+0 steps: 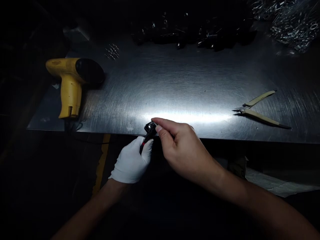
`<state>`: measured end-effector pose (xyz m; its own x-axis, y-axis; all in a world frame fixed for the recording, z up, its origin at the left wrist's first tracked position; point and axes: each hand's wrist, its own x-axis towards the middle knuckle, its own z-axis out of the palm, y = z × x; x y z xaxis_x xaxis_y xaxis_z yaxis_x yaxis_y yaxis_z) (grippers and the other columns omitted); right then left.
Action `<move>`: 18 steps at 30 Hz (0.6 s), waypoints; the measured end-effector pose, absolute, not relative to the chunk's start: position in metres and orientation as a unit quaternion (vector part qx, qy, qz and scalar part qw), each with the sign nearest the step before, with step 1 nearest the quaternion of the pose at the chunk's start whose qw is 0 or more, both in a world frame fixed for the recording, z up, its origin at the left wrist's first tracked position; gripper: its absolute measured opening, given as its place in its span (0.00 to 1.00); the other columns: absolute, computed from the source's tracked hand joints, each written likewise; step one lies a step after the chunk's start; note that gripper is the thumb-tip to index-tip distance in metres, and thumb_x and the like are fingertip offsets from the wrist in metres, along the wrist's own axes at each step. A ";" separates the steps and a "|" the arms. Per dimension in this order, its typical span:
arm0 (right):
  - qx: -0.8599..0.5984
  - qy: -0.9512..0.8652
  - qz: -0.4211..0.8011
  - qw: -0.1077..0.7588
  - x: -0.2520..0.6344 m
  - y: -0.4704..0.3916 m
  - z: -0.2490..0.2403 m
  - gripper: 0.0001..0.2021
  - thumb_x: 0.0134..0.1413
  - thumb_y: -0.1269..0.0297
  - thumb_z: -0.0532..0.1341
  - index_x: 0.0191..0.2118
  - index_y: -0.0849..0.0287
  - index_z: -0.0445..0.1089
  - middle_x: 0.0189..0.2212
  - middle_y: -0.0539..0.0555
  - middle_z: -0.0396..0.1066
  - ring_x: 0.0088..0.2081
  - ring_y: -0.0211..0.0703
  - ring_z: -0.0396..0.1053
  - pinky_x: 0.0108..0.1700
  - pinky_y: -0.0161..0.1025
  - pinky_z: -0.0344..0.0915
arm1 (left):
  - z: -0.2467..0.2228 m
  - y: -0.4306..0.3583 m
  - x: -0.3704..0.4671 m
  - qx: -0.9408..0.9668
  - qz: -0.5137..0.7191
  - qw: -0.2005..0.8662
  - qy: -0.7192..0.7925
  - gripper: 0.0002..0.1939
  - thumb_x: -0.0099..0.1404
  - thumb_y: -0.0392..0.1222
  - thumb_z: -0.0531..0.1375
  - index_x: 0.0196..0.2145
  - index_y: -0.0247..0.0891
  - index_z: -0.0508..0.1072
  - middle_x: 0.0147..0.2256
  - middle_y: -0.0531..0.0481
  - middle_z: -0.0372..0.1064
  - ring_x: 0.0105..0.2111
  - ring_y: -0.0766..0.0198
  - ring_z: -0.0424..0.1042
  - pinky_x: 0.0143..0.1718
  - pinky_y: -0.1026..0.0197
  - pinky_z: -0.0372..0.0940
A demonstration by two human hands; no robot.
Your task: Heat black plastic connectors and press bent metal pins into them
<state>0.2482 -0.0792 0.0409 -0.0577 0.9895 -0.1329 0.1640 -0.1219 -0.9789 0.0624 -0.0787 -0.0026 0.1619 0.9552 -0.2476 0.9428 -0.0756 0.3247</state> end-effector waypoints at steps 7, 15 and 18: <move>-0.549 -0.576 0.490 0.355 0.258 -0.066 0.051 0.15 0.68 0.69 0.59 0.56 0.52 0.75 0.44 0.49 0.80 0.45 0.44 0.79 0.47 0.40 0.78 | -0.001 -0.079 0.064 0.741 0.004 0.184 0.646 0.21 0.75 0.57 0.47 0.34 0.41 0.67 0.29 0.48 0.71 0.25 0.60 0.69 0.27 0.61 0.53; -0.548 -0.630 0.456 0.307 0.265 -0.053 0.054 0.14 0.67 0.68 0.60 0.54 0.55 0.77 0.29 0.46 0.80 0.25 0.39 0.75 0.28 0.35 0.75 | 0.000 -0.078 0.066 0.741 -0.005 0.173 0.648 0.21 0.75 0.59 0.46 0.34 0.41 0.66 0.29 0.49 0.71 0.24 0.60 0.68 0.27 0.60 0.51; -0.554 -0.637 0.458 0.279 0.268 -0.047 0.058 0.14 0.67 0.68 0.60 0.54 0.56 0.77 0.27 0.46 0.79 0.24 0.38 0.74 0.27 0.34 0.73 | -0.001 -0.078 0.066 0.744 -0.008 0.161 0.648 0.21 0.75 0.59 0.46 0.35 0.42 0.67 0.29 0.49 0.71 0.24 0.59 0.69 0.27 0.60 0.51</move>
